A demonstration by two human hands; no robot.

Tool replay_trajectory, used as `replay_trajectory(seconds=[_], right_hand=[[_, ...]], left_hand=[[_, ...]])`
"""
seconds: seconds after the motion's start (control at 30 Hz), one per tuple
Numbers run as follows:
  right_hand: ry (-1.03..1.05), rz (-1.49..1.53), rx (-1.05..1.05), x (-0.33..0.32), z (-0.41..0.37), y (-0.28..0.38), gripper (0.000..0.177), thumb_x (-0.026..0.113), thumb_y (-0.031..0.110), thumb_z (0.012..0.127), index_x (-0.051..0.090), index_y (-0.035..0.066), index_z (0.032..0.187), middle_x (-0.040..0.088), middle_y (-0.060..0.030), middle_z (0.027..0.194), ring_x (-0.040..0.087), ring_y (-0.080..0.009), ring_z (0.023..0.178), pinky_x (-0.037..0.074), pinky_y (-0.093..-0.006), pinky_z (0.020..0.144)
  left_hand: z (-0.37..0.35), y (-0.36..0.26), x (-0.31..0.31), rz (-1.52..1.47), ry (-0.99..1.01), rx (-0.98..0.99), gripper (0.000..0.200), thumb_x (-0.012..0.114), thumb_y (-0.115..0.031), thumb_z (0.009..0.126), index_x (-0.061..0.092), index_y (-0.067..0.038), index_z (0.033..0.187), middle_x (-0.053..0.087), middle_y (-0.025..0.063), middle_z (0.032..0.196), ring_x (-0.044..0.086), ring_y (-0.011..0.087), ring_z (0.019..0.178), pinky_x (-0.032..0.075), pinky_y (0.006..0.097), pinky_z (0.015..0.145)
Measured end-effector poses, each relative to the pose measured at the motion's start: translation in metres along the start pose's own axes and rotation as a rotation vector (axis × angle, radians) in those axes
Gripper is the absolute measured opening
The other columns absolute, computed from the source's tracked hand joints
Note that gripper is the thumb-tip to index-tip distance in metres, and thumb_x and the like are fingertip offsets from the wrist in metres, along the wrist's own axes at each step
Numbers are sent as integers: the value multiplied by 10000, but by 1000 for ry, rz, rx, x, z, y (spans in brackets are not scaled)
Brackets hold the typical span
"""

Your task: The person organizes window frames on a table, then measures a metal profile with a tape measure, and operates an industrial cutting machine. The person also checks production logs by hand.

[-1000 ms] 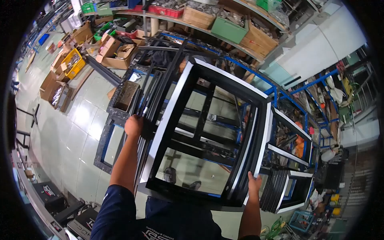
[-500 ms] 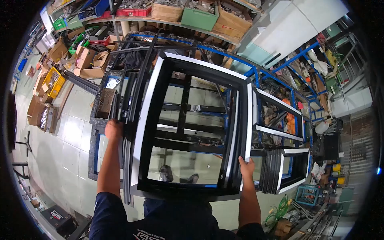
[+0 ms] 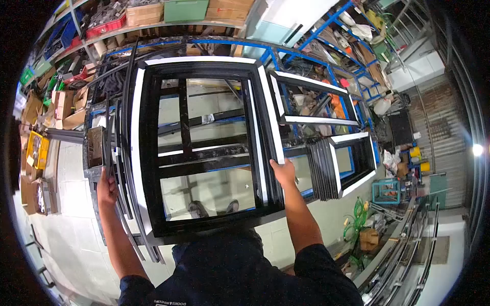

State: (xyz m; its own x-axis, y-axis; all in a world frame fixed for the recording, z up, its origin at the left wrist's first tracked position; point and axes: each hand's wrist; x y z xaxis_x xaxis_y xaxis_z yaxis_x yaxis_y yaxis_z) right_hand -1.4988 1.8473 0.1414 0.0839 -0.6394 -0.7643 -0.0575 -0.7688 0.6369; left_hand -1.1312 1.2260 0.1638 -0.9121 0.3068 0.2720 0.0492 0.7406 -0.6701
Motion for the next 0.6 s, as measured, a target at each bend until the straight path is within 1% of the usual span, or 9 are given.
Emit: replay_trajectory(seconds=[0.17, 0.23, 0.3, 0.37, 0.4, 0.43, 0.53, 0.57, 0.6], right_hand=[[9, -20, 7, -10, -7, 29, 557, 760, 486, 924, 721, 4, 1199, 774, -192, 1050, 730, -333, 1039, 538, -437, 939], [-315, -109, -279, -2, -17, 32, 661, 737, 504, 920, 630, 21, 1359, 715, -233, 1230, 663, -471, 1137, 522, -502, 988], [-321, -84, -597, -16, -37, 88, 542, 750, 394, 942, 650, 39, 1340, 716, -209, 1196, 672, -416, 1136, 522, -497, 996], [235, 464, -369, -19, -78, 149, 493, 766, 322, 941, 655, 33, 1325, 708, -197, 1166, 682, -358, 1104, 520, -480, 999], [458, 471, -423, -21, -97, 173, 501, 764, 293, 946, 629, 21, 1345, 700, -185, 1198, 682, -314, 1108, 532, -438, 980], [678, 484, -480, -22, -114, 193, 510, 761, 264, 951, 604, 10, 1365, 693, -172, 1230, 683, -270, 1113, 545, -395, 960], [829, 331, -766, -9, -167, 224, 542, 746, 272, 956, 565, 11, 1395, 694, -197, 1189, 690, -321, 1111, 550, -408, 931], [865, 244, -775, -2, -179, 226, 541, 738, 279, 959, 556, 11, 1392, 698, -203, 1165, 692, -347, 1106, 551, -415, 921], [1033, 250, -444, -2, -186, 228, 461, 714, 281, 963, 573, 14, 1312, 697, -218, 1111, 689, -423, 1021, 549, -480, 858]], left_hand=[[-65, 35, -33, -130, 215, 250, 230, 628, -379, 1069, 644, -156, 1016, 451, -88, 644, 402, 37, 518, 326, 213, 464], [-149, 34, 30, -210, 84, 314, 252, 625, -327, 1067, 639, -80, 1121, 627, 32, 901, 571, 124, 746, 473, 286, 669], [-166, 54, 22, 52, 399, 394, 258, 632, -283, 1058, 635, -52, 1173, 653, 78, 1036, 585, 157, 820, 489, 311, 721], [-193, 88, 35, 235, 276, 293, 220, 649, -212, 1030, 676, -49, 1175, 697, 54, 973, 621, 132, 839, 491, 274, 744], [-218, 97, 74, 249, 318, 218, 149, 692, -141, 997, 698, -28, 1094, 718, 65, 979, 662, 134, 880, 553, 303, 839], [-237, 121, 107, 326, 220, 182, 152, 721, -153, 980, 714, -42, 1083, 734, 53, 965, 658, 110, 854, 533, 271, 799], [-266, 194, 174, 475, 354, 189, 116, 751, -85, 936, 707, 16, 972, 726, 42, 873, 663, 108, 805, 527, 267, 746], [-268, 228, 179, 685, 445, 430, 65, 686, -49, 954, 679, -6, 1003, 628, -35, 863, 569, 124, 787, 494, 308, 693], [-277, 257, 189, 578, 434, 393, 80, 678, -40, 943, 687, 5, 1009, 662, 5, 866, 607, 164, 794, 508, 331, 704]])
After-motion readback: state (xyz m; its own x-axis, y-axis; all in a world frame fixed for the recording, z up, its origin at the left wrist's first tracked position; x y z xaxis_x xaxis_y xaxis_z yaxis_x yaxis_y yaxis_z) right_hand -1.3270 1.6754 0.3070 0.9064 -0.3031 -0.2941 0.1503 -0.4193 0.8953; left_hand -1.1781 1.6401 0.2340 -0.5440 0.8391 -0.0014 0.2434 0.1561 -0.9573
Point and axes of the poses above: each hand's wrist, its own z-axis towards the middle knuckle, its own x-axis out of the palm, y = z × x
